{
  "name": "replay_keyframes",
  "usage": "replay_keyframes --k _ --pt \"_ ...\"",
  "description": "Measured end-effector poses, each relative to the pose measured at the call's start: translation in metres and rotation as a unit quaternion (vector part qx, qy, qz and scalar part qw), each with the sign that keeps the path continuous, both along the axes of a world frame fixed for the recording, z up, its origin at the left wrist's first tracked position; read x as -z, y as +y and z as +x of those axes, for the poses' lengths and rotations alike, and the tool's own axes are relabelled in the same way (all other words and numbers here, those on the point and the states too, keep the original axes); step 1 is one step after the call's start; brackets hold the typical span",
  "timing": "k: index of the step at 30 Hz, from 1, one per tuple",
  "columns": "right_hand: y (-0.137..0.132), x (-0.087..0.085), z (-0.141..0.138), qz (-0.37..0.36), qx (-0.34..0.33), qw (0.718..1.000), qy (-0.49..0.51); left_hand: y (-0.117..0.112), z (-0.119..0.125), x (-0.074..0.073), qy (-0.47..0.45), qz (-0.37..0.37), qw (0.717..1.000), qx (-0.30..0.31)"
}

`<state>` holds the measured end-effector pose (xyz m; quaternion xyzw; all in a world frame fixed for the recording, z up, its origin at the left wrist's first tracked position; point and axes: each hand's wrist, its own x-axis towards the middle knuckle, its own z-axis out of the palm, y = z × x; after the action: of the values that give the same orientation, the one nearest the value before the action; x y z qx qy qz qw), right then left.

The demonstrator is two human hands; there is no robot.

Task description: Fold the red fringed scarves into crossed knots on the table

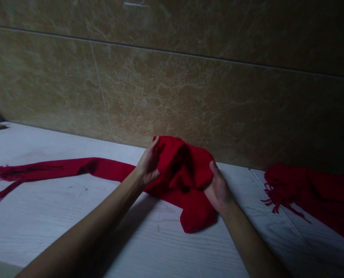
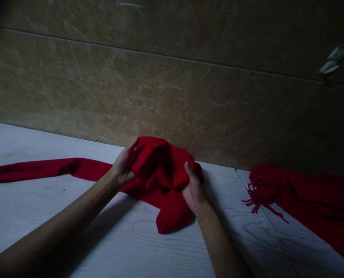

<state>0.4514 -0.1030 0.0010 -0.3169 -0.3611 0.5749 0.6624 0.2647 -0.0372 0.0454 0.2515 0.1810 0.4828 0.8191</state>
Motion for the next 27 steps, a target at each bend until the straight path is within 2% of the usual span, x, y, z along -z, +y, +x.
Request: replay_keyframes --k 2,4,6,9,11,13,16,20,24,27 --pt "0.000 0.009 -0.007 -0.029 0.000 0.999 -0.038 -0.007 0.004 0.002 0.004 0.017 0.999 0.051" --pt "0.000 0.015 -0.010 -0.027 -0.006 0.998 -0.063 -0.013 0.007 0.006 0.017 0.050 0.996 0.075" --pt "-0.001 0.016 -0.009 -0.027 -0.036 0.997 -0.062 -0.016 0.008 0.008 0.032 0.095 0.992 0.072" --pt "-0.006 0.011 -0.003 -0.103 -0.076 0.990 -0.051 -0.017 0.012 0.010 0.068 0.143 0.986 0.045" --pt "-0.009 0.006 0.001 -0.136 -0.070 0.988 -0.037 -0.016 0.016 0.013 0.086 0.155 0.984 0.020" --pt "-0.010 -0.001 0.004 -0.116 -0.032 0.993 0.005 -0.016 0.022 0.019 0.085 0.151 0.985 0.009" --pt "-0.011 -0.013 0.007 -0.057 0.024 0.995 0.074 -0.020 0.031 0.029 0.084 0.154 0.983 0.059" --pt "-0.014 -0.027 0.010 -0.042 0.027 0.994 0.102 -0.030 0.039 0.039 0.166 0.243 0.950 0.105" --pt "-0.019 -0.027 0.014 -0.017 0.063 0.993 0.097 -0.034 0.041 0.045 0.269 0.292 0.904 0.157" --pt "-0.021 -0.024 0.028 0.026 0.057 0.993 0.099 -0.030 0.034 0.045 0.284 0.290 0.900 0.159"
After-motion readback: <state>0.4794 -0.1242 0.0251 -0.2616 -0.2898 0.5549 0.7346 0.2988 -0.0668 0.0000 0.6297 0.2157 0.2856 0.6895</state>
